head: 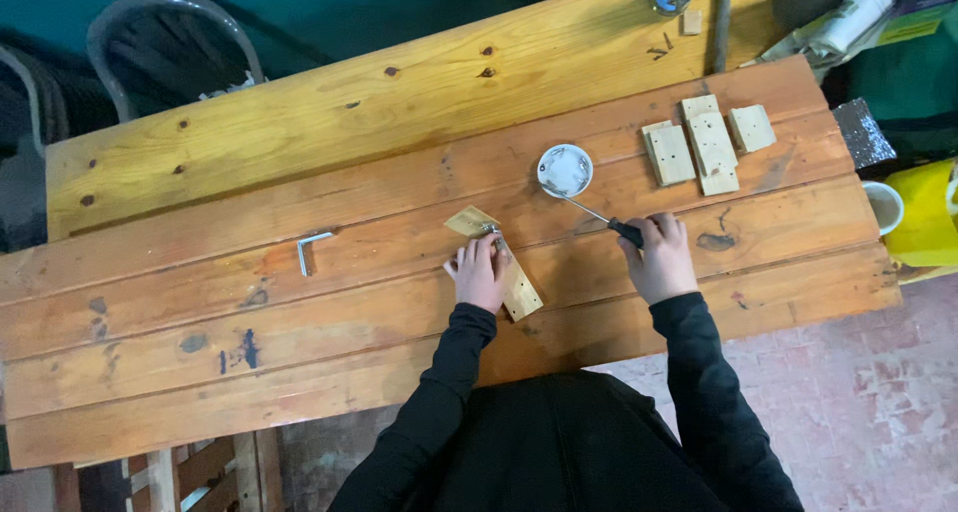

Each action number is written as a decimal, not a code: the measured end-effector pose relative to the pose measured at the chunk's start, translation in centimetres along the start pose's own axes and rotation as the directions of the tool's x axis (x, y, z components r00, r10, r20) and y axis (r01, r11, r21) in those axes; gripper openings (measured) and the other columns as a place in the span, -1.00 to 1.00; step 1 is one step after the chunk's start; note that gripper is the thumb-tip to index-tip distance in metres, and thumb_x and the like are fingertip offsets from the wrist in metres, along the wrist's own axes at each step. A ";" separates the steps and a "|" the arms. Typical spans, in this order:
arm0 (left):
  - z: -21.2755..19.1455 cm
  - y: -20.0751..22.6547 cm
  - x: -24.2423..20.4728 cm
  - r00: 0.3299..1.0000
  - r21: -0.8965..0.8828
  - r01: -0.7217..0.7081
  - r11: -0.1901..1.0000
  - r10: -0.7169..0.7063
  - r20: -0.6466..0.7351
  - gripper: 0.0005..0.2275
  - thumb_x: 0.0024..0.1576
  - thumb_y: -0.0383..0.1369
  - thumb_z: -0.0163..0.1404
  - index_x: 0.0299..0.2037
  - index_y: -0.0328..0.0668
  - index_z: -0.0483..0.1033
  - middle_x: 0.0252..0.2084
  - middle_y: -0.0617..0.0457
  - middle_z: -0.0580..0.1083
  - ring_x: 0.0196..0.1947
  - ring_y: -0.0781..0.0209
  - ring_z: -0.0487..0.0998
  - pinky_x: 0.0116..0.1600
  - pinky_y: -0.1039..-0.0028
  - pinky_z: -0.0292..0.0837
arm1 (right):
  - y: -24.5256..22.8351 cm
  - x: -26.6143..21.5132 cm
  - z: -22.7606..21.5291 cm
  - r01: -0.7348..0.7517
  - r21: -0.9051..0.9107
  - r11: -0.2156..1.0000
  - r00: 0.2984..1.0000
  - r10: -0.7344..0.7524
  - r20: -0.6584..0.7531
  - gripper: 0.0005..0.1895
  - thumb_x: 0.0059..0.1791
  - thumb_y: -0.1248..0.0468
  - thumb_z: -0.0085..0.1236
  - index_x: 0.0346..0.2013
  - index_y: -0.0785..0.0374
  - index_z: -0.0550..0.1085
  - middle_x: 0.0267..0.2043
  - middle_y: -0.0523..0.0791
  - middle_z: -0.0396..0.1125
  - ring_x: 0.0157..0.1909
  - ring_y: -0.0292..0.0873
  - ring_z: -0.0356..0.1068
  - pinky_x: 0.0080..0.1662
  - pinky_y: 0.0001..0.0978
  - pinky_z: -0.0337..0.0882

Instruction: The person assembles small wooden blocks by attaching metal brackets with screws. They repeatedly pick up blocks, align brackets, insert screws, and tighten them with a screwdriver, then place the finished pieces aside on the workbench.

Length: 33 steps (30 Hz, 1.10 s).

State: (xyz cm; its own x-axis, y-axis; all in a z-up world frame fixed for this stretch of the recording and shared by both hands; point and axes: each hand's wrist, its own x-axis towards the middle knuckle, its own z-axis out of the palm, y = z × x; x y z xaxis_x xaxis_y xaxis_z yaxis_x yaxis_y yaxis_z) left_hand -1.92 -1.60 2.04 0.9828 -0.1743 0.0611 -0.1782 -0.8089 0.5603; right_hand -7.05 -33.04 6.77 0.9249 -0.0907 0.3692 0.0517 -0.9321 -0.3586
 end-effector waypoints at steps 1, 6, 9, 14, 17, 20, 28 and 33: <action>0.1 -0.1 0.0 1.000 0.000 0.005 1.000 -0.005 -0.002 -0.72 0.30 -0.11 -0.13 0.17 0.15 0.36 -0.10 0.10 0.39 0.01 -0.02 0.38 0.17 -0.03 0.09 | 0.3 -0.2 -0.2 0.004 0.002 1.000 1.000 -0.004 0.003 -0.67 -0.16 0.25 0.47 -0.17 0.16 0.55 -0.22 -0.16 0.23 -0.21 0.07 0.36 -0.09 -0.22 0.38; 1.3 -1.1 0.0 0.999 0.016 -0.029 0.999 0.030 -0.039 -0.75 0.29 -0.18 -0.10 0.15 0.17 0.36 -0.12 0.15 0.38 -0.03 0.04 0.38 0.10 0.06 0.13 | -1.4 -0.8 -3.3 -0.139 0.154 0.978 0.988 0.147 -0.043 -0.73 -0.02 0.29 0.37 -0.04 0.15 0.55 -0.14 -0.10 0.25 -0.15 0.15 0.40 -0.11 -0.17 0.45; 1.6 -1.6 -0.1 0.997 0.002 -0.045 0.999 0.045 -0.066 -0.77 0.28 -0.15 -0.07 0.11 0.15 0.39 -0.14 0.16 0.39 -0.05 0.04 0.40 0.08 0.07 0.14 | -5.2 0.8 -7.6 -0.174 0.351 0.920 0.980 0.196 -0.028 -0.71 -0.01 0.27 0.43 -0.03 0.09 0.55 -0.14 -0.11 0.25 -0.12 0.12 0.43 -0.02 -0.15 0.47; 4.0 -3.8 -0.1 0.983 0.043 -0.114 0.993 0.119 -0.138 -0.78 0.27 -0.03 -0.06 0.00 0.19 0.44 -0.20 0.22 0.38 -0.08 0.12 0.40 0.03 0.16 0.12 | -10.6 2.6 -8.3 -0.053 0.619 0.783 0.980 0.161 -0.119 -0.62 -0.09 0.37 0.45 -0.05 0.27 0.49 -0.11 0.01 0.48 -0.06 0.13 0.52 -0.06 -0.13 0.52; 3.0 -3.0 -0.1 0.969 0.009 -0.170 0.985 0.168 -0.179 -0.81 0.22 -0.06 0.00 -0.07 0.19 0.49 -0.24 0.24 0.38 -0.08 0.13 0.41 0.01 0.21 0.16 | -14.4 4.4 -8.4 -0.025 0.574 0.818 0.988 0.107 -0.108 -0.65 -0.05 0.30 0.40 -0.06 0.21 0.44 -0.16 -0.05 0.55 -0.17 0.11 0.55 -0.18 -0.13 0.56; 2.9 -3.1 0.2 0.948 -0.081 -0.245 0.966 0.222 -0.227 -0.83 0.15 -0.20 0.10 -0.10 0.09 0.52 -0.31 0.20 0.39 -0.14 0.07 0.47 0.00 0.27 0.28 | -16.8 6.0 -7.3 -0.023 0.572 0.820 0.993 0.086 -0.084 -0.68 -0.03 0.22 0.37 -0.10 0.14 0.40 -0.18 -0.14 0.56 -0.20 0.06 0.57 -0.21 -0.11 0.56; 3.7 -3.9 0.7 0.904 -0.147 -0.338 0.930 0.277 -0.324 -0.79 0.08 -0.25 0.21 -0.14 -0.08 0.57 -0.33 0.10 0.44 -0.20 -0.02 0.54 -0.04 0.34 0.39 | -17.8 7.3 -2.9 0.095 0.497 0.862 0.986 -0.012 -0.167 -0.67 -0.05 0.14 0.40 -0.10 0.06 0.43 -0.29 -0.26 0.56 -0.27 0.00 0.57 -0.26 -0.17 0.55; 3.1 -3.0 0.6 0.898 -0.009 -0.355 0.935 0.338 -0.281 -0.81 0.18 -0.29 0.12 -0.14 -0.25 0.57 -0.26 -0.10 0.51 -0.10 -0.12 0.55 0.05 0.22 0.36 | -17.1 6.4 -1.6 0.094 0.393 0.915 0.977 -0.009 -0.212 -0.65 -0.06 0.08 0.43 -0.11 0.01 0.44 -0.33 -0.29 0.55 -0.33 -0.03 0.56 -0.28 -0.21 0.55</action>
State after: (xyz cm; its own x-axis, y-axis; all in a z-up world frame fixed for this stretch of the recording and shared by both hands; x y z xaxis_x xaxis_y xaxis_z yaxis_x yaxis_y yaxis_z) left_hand -0.99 -1.02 -2.17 0.8360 -0.2723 0.4763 -0.5149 -0.6890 0.5100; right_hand -2.64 -18.25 16.58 0.8234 -0.1542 0.5461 0.2826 -0.7232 -0.6302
